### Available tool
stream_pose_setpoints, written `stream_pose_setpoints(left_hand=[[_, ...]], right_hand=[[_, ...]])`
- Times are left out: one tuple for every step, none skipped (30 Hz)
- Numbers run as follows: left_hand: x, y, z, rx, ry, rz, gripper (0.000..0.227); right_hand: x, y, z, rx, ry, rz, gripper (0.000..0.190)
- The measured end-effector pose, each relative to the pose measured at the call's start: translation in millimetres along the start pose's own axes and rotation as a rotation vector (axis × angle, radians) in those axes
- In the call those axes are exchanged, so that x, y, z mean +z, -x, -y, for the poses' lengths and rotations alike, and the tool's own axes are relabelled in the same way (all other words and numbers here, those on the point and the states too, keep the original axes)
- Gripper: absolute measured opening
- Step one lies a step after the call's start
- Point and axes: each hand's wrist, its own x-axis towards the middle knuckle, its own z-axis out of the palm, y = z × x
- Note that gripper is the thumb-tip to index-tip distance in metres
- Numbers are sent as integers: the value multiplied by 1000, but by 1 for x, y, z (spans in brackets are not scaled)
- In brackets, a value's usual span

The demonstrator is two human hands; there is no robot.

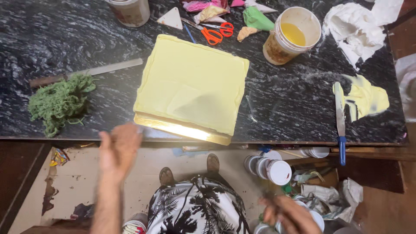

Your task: The person spreads a yellow compound onto a square board using a metal spatula, smoothing the surface and scraping excess material back onto the table. They repeatedly wipe the board's edges and the table surface with a green cloth and a small wooden block to clean up residue.

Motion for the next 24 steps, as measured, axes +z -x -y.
stream_pose_setpoints(left_hand=[[20, -8, 22, -148, 180, -122, 102], [38, -13, 39, -295, 360, -244, 113], [52, -12, 51, -278, 373, -158, 115], [64, -12, 63, -261, 385, -71, 118], [73, -10, 70, -246, 400, 16, 120], [78, -5, 73, -251, 393, 77, 120], [81, 1, 74, -255, 384, 135, 121], [86, 4, 75, -259, 375, 194, 121], [89, 9, 76, -267, 299, 177, 120], [93, 14, 79, -275, 223, 161, 119], [97, 13, 81, -276, 148, 158, 119], [96, 11, 79, -267, 213, 144, 122], [93, 8, 76, -260, 282, 129, 125], [88, 4, 71, -253, 351, 114, 129], [82, 1, 64, -242, 312, 85, 130], [76, -3, 56, -231, 274, 57, 131], [73, -6, 50, -214, 234, 25, 133], [72, -7, 46, -189, 202, 94, 134], [71, -9, 39, -162, 168, 160, 135], [71, -8, 35, -134, 133, 226, 136], [74, -7, 32, -132, 118, 217, 137], [77, -5, 31, -129, 104, 208, 138], [80, -4, 30, -127, 90, 198, 139], [82, -2, 30, -129, 93, 189, 138]], right_hand=[[-4, 6, 3, 104, -46, -138, 33], [-6, 9, 8, 209, -91, -275, 33], [-3, 6, 11, 170, -122, -422, 33], [3, -4, 12, 130, -152, -569, 33], [8, -13, 15, 88, -178, -717, 32], [12, -20, 20, 104, -152, -738, 37], [17, -25, 25, 122, -130, -759, 43], [20, -30, 30, 141, -107, -779, 48], [22, -32, 34, 171, 15, -755, 55], [25, -32, 38, 201, 136, -727, 61], [25, -33, 38, 221, 258, -701, 68], [28, -36, 37, 267, 350, -716, 63], [30, -40, 35, 316, 446, -729, 59], [33, -42, 34, 365, 542, -740, 54], [34, -44, 33, 381, 585, -731, 51], [38, -47, 31, 397, 628, -722, 48], [40, -51, 29, 410, 669, -706, 46], [40, -55, 28, 415, 660, -697, 45], [41, -61, 25, 421, 650, -686, 43], [41, -65, 24, 427, 639, -675, 42], [40, -70, 24, 443, 660, -657, 42], [39, -75, 24, 460, 682, -639, 42], [38, -79, 24, 476, 704, -619, 42], [37, -84, 24, 476, 718, -605, 42]])
